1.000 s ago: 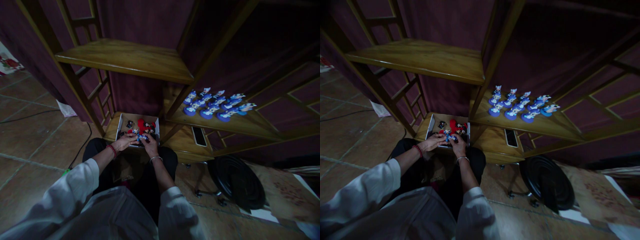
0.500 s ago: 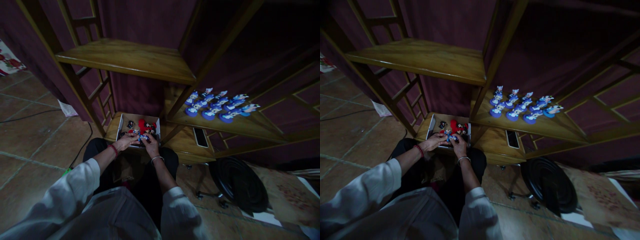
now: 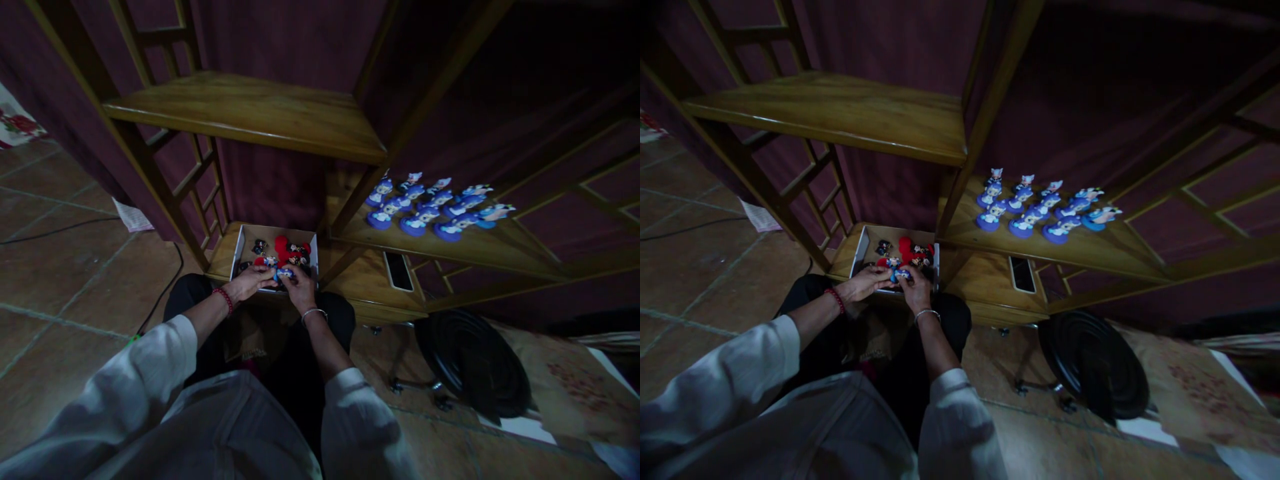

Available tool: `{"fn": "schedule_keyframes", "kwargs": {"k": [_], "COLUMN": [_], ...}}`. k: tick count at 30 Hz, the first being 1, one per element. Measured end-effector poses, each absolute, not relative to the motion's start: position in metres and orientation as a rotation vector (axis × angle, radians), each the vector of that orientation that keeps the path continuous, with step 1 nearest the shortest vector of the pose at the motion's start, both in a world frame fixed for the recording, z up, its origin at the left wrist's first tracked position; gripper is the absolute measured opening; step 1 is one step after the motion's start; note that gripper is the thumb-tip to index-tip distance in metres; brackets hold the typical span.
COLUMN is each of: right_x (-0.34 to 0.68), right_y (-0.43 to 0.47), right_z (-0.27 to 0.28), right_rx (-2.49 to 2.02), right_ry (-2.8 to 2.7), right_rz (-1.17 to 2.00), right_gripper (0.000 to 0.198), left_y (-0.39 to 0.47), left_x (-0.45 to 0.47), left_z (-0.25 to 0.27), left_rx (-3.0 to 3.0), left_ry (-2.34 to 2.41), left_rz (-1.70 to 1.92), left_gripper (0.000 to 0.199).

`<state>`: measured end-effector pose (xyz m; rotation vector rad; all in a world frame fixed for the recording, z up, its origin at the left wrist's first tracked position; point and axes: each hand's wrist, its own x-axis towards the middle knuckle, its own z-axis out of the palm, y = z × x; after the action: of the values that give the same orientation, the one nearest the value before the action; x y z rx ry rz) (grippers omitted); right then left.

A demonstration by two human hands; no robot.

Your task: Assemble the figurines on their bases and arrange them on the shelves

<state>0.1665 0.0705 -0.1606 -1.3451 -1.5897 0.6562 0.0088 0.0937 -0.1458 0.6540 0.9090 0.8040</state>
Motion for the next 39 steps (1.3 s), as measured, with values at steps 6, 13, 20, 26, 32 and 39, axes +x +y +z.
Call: {"fn": "schedule_keyframes", "kwargs": {"k": [6,13,20,26,32,39], "right_x": [0.166,0.171,0.177,0.172,0.169,0.163], "right_y": [0.068,0.068,0.073,0.072,0.075,0.082], "right_z": [-0.154,-0.147,-0.131,-0.121,-0.108,-0.100], "right_rx": [-1.332,-1.343,-1.351,-1.338,-1.361,-1.366], "right_ry": [-1.680,-1.660,-1.669,-1.694,-1.766,-1.742], "right_rz": [0.549,0.588,0.546,0.519,0.499,0.523], "right_gripper": [0.018,0.020,0.020,0.022,0.018,0.020], "left_y": [0.091,0.091,0.096,0.097,0.098,0.100], "left_x": [0.008,0.010,0.018,0.014,0.009,0.007], "left_z": [-0.147,-0.140,-0.131,-0.125,-0.124,-0.112], "left_rx": [0.670,0.726,0.782,0.818,0.807,0.827], "left_ry": [0.908,0.855,0.834,0.774,0.762,0.774], "left_rz": [0.832,0.849,0.888,0.876,0.905,0.965], "left_gripper": [0.013,0.021,0.029,0.037,0.036,0.033]}}
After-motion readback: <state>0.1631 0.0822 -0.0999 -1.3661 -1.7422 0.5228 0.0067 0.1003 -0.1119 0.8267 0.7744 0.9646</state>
